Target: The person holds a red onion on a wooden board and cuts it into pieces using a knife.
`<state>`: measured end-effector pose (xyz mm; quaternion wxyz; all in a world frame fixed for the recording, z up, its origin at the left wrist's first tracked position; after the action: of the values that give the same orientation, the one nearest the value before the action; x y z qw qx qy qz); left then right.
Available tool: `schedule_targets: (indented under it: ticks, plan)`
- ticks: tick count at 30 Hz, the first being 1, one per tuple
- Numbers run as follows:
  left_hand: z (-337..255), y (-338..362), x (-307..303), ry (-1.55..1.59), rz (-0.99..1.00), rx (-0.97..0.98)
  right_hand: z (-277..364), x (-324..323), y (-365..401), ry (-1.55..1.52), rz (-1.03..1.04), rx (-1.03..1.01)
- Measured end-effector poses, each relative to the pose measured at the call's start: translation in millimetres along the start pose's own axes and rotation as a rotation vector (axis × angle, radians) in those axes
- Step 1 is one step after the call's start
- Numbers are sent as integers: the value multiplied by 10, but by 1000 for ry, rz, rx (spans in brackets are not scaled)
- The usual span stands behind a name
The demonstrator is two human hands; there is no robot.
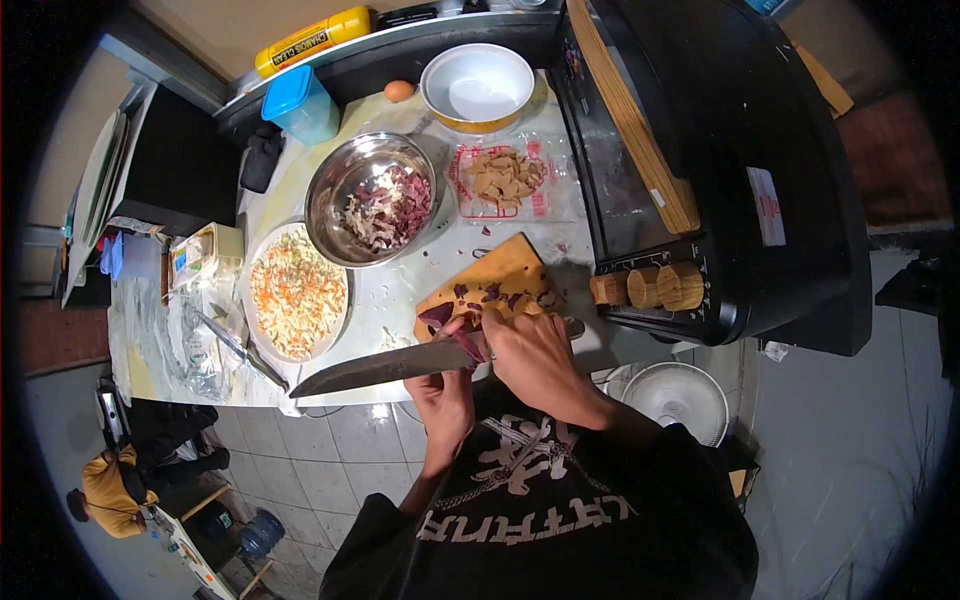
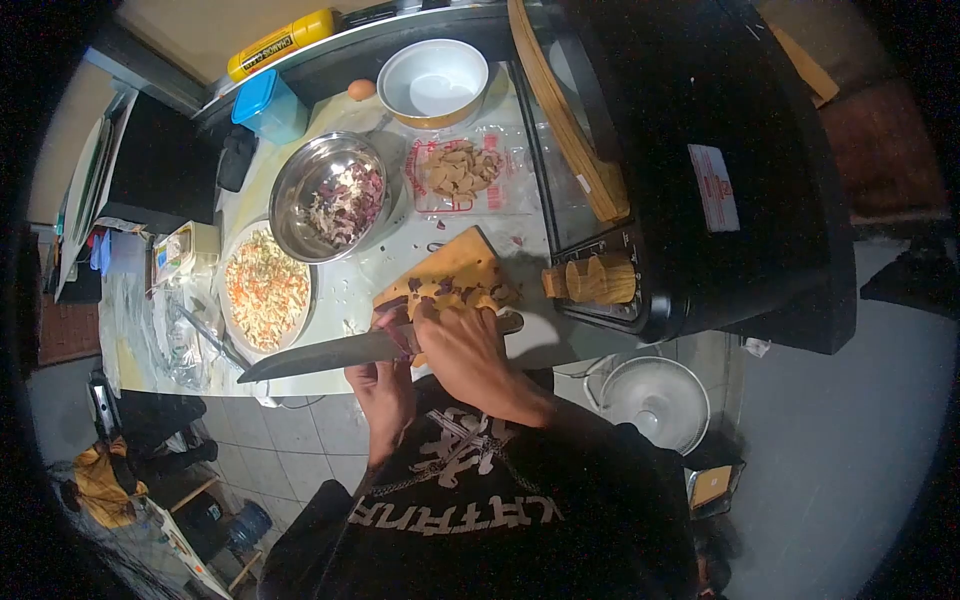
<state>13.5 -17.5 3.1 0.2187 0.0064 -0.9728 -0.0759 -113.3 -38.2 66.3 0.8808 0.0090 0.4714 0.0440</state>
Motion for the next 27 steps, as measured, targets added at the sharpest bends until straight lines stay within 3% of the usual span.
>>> schedule_targets:
  ticks: [9,11,20,23,25,27]
  plan:
    - [-21,-7,29,3,-40,0,-65,-11,56,2,-39,-16]
    - [-4,-9,42,-32,-3,0,-22,28,29,17,83,-19]
    - [-23,-14,75,57,8,-8,-22,-30,40,28,-26,-33]
    - [-1,-1,87,-124,12,-36,-15,-24,-17,84,-8,-44]
    - [59,-33,73,135,38,-22,21,-65,4,44,-46,-71]
    - [66,-27,79,129,70,-15,39,-121,13,8,-73,-94]
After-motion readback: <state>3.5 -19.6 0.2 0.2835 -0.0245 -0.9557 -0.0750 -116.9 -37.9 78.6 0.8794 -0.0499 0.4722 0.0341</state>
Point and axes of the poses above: each hand's wrist, its own y-axis away from the middle knuckle, its own x-axis out of the palm, z = x × y, the point moved 9 cm from there along -y, towards the middle knuckle, and after that the axes turned 2 degrees about -z, right-handed, at the moved point
